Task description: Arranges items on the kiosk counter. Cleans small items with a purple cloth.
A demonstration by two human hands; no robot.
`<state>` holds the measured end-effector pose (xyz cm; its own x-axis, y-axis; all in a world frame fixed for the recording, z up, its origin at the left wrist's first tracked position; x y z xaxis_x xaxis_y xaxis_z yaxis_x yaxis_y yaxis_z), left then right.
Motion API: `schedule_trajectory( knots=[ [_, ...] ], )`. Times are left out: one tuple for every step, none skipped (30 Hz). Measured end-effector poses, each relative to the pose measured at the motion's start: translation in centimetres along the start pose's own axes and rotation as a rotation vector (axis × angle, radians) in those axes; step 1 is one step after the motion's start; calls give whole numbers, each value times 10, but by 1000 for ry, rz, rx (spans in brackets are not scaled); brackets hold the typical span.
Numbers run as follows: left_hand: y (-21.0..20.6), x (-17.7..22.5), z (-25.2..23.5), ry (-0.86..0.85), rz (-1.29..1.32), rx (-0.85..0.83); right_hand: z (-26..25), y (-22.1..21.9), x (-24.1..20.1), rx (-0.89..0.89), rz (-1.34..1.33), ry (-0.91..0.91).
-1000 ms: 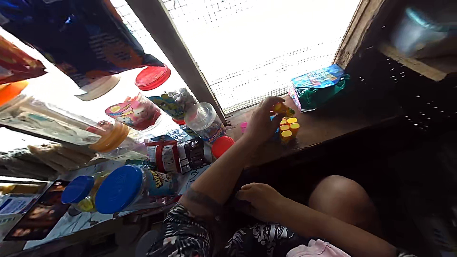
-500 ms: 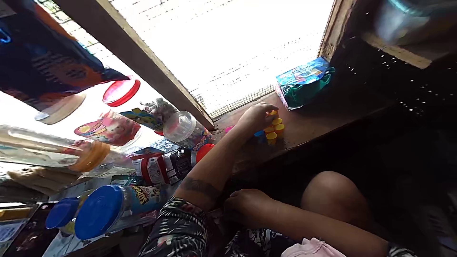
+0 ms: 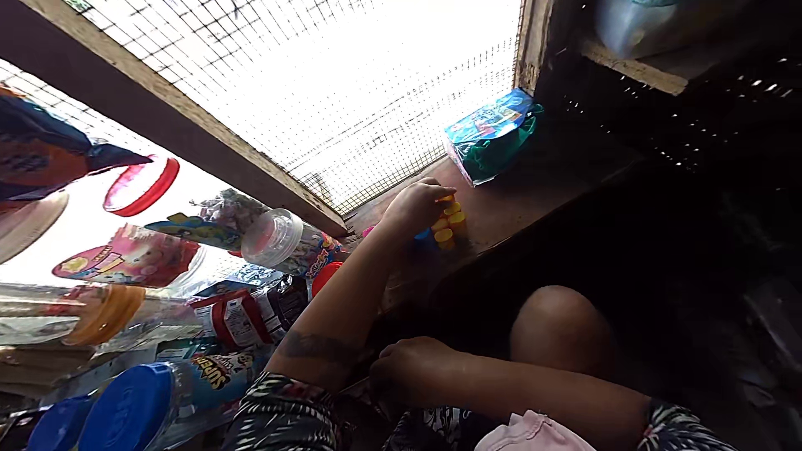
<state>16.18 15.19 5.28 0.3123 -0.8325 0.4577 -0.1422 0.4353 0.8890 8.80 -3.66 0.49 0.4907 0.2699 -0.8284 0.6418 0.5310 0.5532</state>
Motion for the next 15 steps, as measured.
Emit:
schedule_trajectory(
  knots=[
    [-2,-2,0,-4,-13,-4,0,-1,0,6,2,4],
    [-3,-3,0,5,-29,-21,0,-1,1,10,5,8],
    [-3,-3,1,31,-36,-53,0,-1,1,20,5,17],
    [-4,-2,3,60,-35,-85,1,-1,0,25,7,22],
    [-3,-1,5,87,-35,-116,1,-1,0,25,11,24],
    [-2,2,8,109,-43,-152,2,-1,-1,22,13,24],
    [-2,3,11,121,-66,-181,3,0,-1,24,13,26],
    [-1,5,13,134,-87,-211,3,0,-1,27,11,27],
    [-1,7,14,146,-109,-235,3,0,0,33,12,29],
    [-1,7,14,149,-127,-239,3,0,0,30,13,25],
    [-1,7,15,137,-141,-224,4,0,0,24,13,20],
    [-2,6,15,111,-143,-184,4,0,0,19,17,17],
    [-4,5,15,72,-128,-112,4,0,-1,18,20,19],
    [-6,4,16,34,-100,-35,4,-1,-1,21,18,26],
    [-7,6,15,7,-69,22,4,-1,-1,26,14,34]
  ],
)
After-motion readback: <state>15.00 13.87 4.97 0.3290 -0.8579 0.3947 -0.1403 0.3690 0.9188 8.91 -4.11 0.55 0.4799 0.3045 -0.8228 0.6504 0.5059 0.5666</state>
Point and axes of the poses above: each hand's wrist, its own z-axis away from the middle knuckle, its own y-axis out of the back of the hand, x = y × z, the point moved 2 cm from there along -z, towards the middle knuckle, and after that the axes turned 4 degrees about z, right-handed, at the moved point
